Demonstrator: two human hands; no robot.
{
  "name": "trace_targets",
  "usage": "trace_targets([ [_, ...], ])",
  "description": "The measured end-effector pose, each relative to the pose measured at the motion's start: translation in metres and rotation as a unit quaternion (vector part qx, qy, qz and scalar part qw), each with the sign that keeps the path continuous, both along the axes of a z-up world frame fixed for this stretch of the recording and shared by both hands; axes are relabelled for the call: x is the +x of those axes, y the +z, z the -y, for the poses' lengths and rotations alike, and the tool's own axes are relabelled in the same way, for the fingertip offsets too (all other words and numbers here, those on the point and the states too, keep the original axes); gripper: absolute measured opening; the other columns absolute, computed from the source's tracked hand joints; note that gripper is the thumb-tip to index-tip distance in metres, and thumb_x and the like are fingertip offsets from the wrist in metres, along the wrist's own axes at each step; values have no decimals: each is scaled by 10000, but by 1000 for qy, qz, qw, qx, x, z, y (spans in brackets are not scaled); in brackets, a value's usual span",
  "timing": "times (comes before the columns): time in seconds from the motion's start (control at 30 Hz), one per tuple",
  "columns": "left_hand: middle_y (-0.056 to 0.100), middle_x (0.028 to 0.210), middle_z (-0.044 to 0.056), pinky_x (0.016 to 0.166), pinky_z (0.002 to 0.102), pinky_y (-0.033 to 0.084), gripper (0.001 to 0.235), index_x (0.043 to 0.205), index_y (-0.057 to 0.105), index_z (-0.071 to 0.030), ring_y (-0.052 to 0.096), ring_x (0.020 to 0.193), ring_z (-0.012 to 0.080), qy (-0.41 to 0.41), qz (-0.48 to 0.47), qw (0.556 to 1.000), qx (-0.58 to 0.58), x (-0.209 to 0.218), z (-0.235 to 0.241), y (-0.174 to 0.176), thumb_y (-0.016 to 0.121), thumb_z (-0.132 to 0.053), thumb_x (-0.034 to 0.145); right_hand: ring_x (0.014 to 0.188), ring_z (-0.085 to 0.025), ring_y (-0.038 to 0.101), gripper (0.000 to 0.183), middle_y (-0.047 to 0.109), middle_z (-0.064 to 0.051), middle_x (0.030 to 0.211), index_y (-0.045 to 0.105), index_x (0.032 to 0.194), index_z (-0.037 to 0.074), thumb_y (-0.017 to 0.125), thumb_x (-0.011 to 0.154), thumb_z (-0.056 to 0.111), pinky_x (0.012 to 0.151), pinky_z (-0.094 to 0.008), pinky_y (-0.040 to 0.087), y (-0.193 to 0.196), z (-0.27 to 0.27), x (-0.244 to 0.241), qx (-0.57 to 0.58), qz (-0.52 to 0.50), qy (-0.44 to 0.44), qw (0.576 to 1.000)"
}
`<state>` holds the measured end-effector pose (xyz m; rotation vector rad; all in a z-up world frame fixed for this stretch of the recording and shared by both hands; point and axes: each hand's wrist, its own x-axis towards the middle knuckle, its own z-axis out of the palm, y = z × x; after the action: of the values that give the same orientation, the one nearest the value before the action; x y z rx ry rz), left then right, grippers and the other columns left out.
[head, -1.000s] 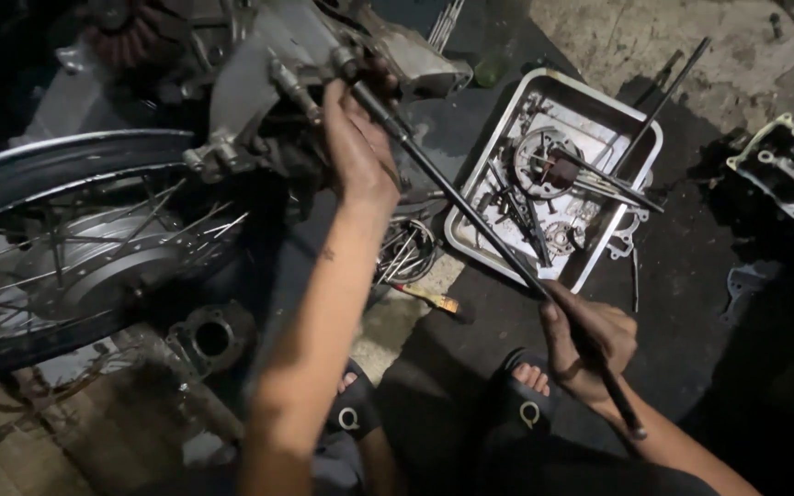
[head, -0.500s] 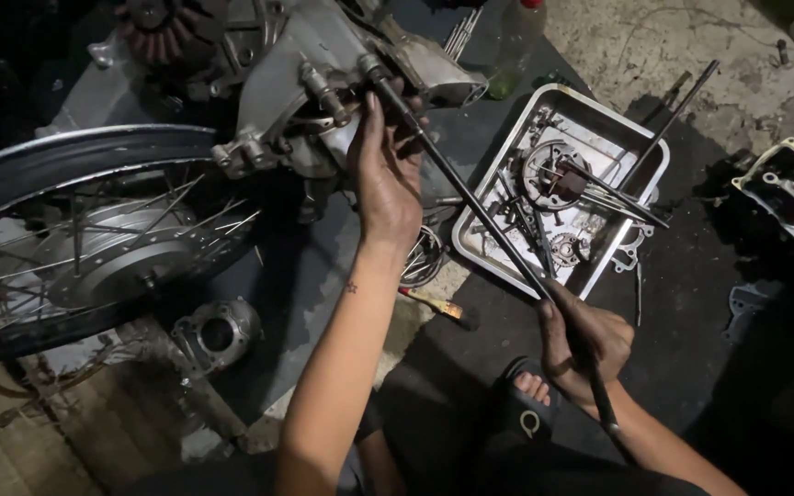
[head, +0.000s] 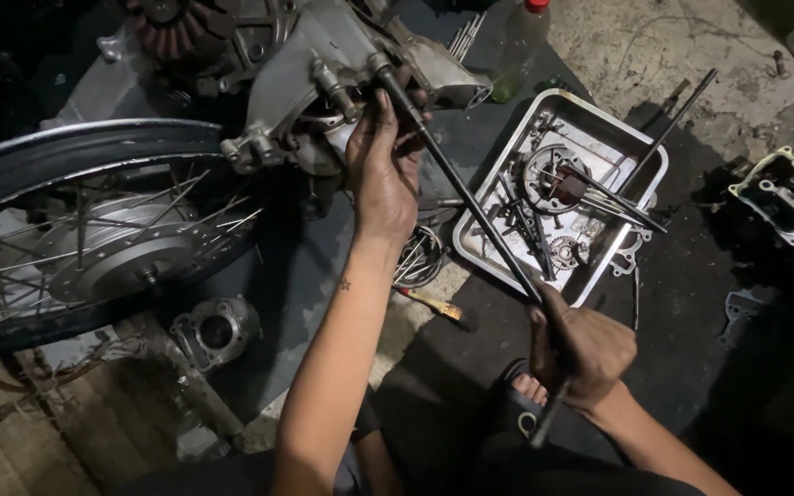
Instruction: The person works on a motorcycle engine, using a T-handle wrench to tighten bolts on the rear wheel assembly. They then pick up a carburetor and use a screwdriver to adjust its internal components.
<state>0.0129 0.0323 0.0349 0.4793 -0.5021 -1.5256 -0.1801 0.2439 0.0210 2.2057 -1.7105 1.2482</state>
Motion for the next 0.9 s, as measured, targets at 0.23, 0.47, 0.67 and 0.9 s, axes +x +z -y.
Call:
trace_targets([
  [0.23, 701, 1224, 116, 922, 242, 599, 391, 1407, 571, 25, 696, 1049, 146, -37, -35, 998, -30, 1, -1, 3, 605, -197, 1086, 364, -81, 430, 243, 657, -20, 542, 787, 1203, -4, 697, 1040, 152, 380, -235, 335, 16, -8, -11, -36, -217, -36, 975],
  [0.47, 637, 1413, 128, 988, 277, 603, 400, 1423, 539, -1, 675, 1177, 183, -31, -73, 997, -21, -1, 4, -8, 640, -143, 1063, 358, -75, 448, 319, 679, -32, 576, 706, 1322, 14, 689, 1036, 153, 365, -247, 390, 34, -15, -15, 53, -158, -20, 986],
  [0.67, 741, 1146, 84, 856, 229, 573, 354, 1305, 648, -18, 706, 988, 126, -27, -42, 999, -16, 1, 2, -1, 697, -235, 1030, 362, -94, 445, 389, 702, -79, 611, 657, 1282, -64, 639, 896, -19, 348, -240, 338, 87, -4, 19, 252, 160, -14, 954],
  [0.9, 744, 1081, 102, 799, 236, 595, 322, 1259, 650, -16, 727, 923, 158, -38, -47, 998, 3, 7, 3, -2, 705, -208, 1007, 328, -58, 458, 424, 676, -17, 545, 604, 1336, -51, 623, 914, -22, 289, -198, 345, 70, -6, 18, 234, 168, 31, 957],
])
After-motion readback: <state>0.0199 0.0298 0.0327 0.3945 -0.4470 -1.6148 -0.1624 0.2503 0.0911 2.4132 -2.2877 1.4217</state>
